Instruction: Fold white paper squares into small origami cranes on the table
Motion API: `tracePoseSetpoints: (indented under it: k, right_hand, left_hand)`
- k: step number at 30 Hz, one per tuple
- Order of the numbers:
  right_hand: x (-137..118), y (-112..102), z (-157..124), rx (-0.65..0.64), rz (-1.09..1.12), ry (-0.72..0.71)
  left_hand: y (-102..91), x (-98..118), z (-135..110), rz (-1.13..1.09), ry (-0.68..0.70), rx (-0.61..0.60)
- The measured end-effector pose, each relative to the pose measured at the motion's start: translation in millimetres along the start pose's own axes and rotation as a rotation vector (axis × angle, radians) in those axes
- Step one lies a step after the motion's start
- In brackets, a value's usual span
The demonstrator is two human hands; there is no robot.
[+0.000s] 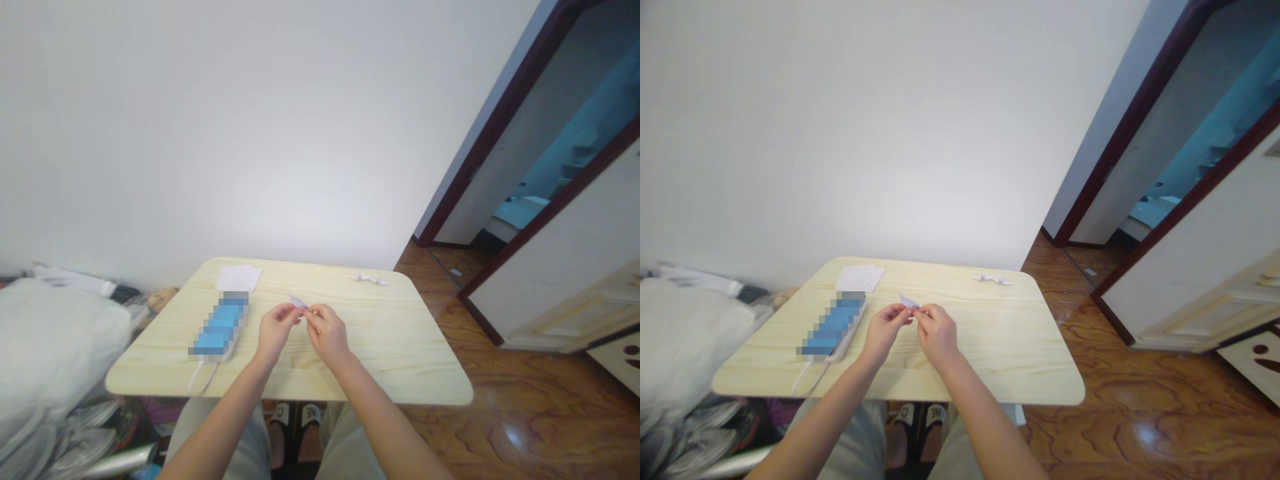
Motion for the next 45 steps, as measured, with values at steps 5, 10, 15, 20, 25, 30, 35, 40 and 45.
tracePoseSetpoints:
  k: [5, 10, 15, 20, 25, 30, 35, 40, 45]
  right_hand:
    - [-3.1, -5.1, -0.3, -0.03, 0.036, -0.044]
    - [-12.2, -15.3, 3.6, 0.086, 0.116, 0.045]
    - [-15.5, -14.0, 6.3, 0.091, 0.097, 0.05]
    - [-14.8, -12.1, 6.6, 0.099, 0.032, 0.023]
    - [-17.4, -13.1, 7.4, 0.112, 0.071, 0.062]
    - [-17.9, -13.6, 9.2, 0.111, 0.161, 0.096]
    - [-12.3, -9.8, 12.3, 0.124, 0.314, 0.13]
    - [1.0, 0.7, 15.8, 0.093, 0.527, 0.281]
    - [8.0, 3.5, 18.7, -0.02, 0.656, 0.361]
  left_hand:
    - [-3.9, -8.0, -0.3, -0.11, -0.016, -0.067]
    - [-9.5, -2.1, -2.8, 0.013, 0.095, -0.075]
    - [-10.5, 0.1, -5.7, 0.024, 0.154, -0.085]
    - [-11.1, -1.3, -7.2, -0.042, 0.127, -0.093]
    - [-9.5, 1.5, -6.7, -0.127, 0.099, -0.118]
    - [-8.6, 3.7, -6.5, -0.122, 0.089, -0.117]
    - [-6.3, 7.5, -9.5, -0.13, 0.073, -0.113]
    - [-8.3, 7.0, -9.1, -0.062, 0.091, -0.134]
    - [-12.2, 3.6, -5.4, 0.013, 0.113, -0.181]
Point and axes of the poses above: each hand's wrist, its own z-axis towards the middle knuckle, its own y-axis out of the palm, x = y × z, the point moved 1 cm from there along z, towards the middle knuckle, and after that the axes turned 3 degrees about -x, right-handed, at the moved point
